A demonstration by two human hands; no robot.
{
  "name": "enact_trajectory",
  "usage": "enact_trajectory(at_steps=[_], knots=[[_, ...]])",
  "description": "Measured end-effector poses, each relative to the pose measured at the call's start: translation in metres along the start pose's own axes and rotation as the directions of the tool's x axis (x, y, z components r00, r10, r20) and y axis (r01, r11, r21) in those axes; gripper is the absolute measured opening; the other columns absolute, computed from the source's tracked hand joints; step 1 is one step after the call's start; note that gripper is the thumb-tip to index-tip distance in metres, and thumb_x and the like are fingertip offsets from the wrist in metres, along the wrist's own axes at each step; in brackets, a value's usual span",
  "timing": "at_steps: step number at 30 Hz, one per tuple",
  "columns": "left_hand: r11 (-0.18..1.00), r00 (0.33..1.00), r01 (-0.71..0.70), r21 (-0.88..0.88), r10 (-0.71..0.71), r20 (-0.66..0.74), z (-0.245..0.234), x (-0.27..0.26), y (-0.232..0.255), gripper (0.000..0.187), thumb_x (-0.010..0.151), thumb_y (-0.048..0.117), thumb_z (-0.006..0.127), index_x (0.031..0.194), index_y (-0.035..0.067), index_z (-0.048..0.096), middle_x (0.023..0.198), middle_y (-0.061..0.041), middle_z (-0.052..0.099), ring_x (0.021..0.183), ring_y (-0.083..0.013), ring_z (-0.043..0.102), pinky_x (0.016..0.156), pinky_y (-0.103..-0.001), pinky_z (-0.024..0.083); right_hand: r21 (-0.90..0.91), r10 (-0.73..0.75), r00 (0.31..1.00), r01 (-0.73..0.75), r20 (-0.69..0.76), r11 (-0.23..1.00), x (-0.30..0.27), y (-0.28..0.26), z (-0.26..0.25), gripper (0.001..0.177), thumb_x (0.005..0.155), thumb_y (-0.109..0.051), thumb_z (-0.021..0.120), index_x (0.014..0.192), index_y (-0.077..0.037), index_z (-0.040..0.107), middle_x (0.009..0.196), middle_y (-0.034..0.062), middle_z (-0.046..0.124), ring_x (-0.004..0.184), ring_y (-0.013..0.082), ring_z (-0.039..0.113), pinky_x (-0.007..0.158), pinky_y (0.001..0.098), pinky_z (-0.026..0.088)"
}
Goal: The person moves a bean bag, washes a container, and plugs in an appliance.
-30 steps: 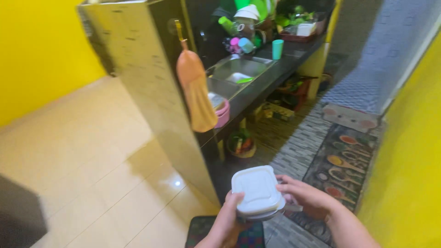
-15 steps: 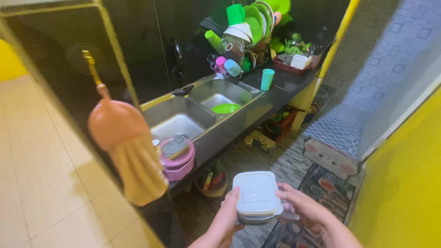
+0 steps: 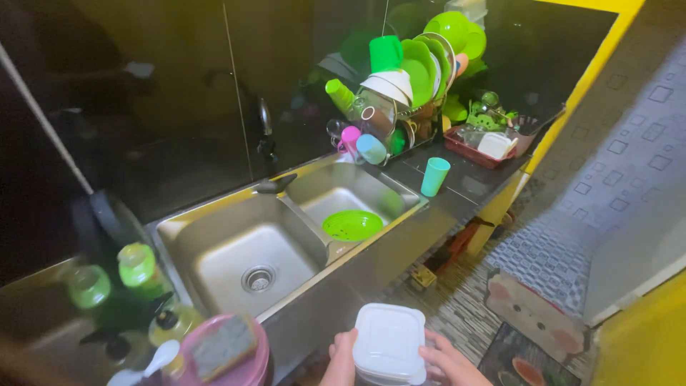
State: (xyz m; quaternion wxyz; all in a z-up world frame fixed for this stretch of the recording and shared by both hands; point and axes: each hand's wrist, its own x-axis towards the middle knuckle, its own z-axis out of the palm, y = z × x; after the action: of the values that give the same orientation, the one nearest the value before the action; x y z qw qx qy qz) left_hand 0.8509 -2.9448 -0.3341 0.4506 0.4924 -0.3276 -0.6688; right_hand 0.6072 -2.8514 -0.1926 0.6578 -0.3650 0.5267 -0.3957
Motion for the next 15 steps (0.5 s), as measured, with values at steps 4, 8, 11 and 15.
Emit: enact_trajectory(at_steps=[4,8,11,15], knots=[[0.999,0.999,0.003,0.034,-0.002,-0.052,0.030,0.011,0.086,0.057,0.096,0.048,0.047,0.126,0.001,0.059,0.138,-0.020,0.047,0.129,-0.0296,0.048,0.112,-0.040,0.037,-0.011,0.041,0.994,-0.043,-0.100,0.999,0.033,-0.067,0.008,0.080,0.084,-0.044,0.067,0.154,-0.016,0.041,0.148,0.0045,0.056,0.132,0.0240,0.056,0.102,0.0434,0.048],[0.988,0.992,-0.123,0.088,0.125,-0.015,0.059,0.020,0.191,0.051,0.096,0.043,0.044,0.126,0.003,0.056,0.139,-0.016,0.047,0.128,-0.0281,0.047,0.111,-0.038,0.034,0.032,0.092,0.979,-0.088,-0.179,0.996,0.067,-0.158,0.032,0.073,0.084,-0.050,0.069,0.149,-0.020,0.050,0.140,0.0020,0.061,0.121,0.0235,0.059,0.083,0.0446,0.053],[0.955,0.975,-0.206,0.214,0.220,-0.041,0.060,0.057,0.227,0.048,0.099,0.041,0.043,0.119,0.002,0.062,0.126,-0.017,0.061,0.121,-0.0275,0.056,0.108,-0.035,0.039,0.001,0.061,0.992,-0.062,-0.114,0.998,0.131,-0.185,0.021,0.069,0.086,-0.048,0.067,0.146,-0.018,0.052,0.138,0.0029,0.064,0.116,0.0228,0.061,0.081,0.0413,0.053],[0.911,0.946,-0.232,0.342,0.294,-0.141,0.039,0.133,0.213,0.048,0.102,0.040,0.042,0.114,-0.001,0.063,0.115,-0.015,0.063,0.114,-0.0292,0.059,0.103,-0.038,0.043,-0.074,0.072,0.997,-0.072,0.000,0.995,0.228,-0.209,0.009,0.068,0.085,-0.045,0.067,0.146,-0.017,0.053,0.136,0.0046,0.065,0.115,0.0217,0.062,0.083,0.0404,0.054]])
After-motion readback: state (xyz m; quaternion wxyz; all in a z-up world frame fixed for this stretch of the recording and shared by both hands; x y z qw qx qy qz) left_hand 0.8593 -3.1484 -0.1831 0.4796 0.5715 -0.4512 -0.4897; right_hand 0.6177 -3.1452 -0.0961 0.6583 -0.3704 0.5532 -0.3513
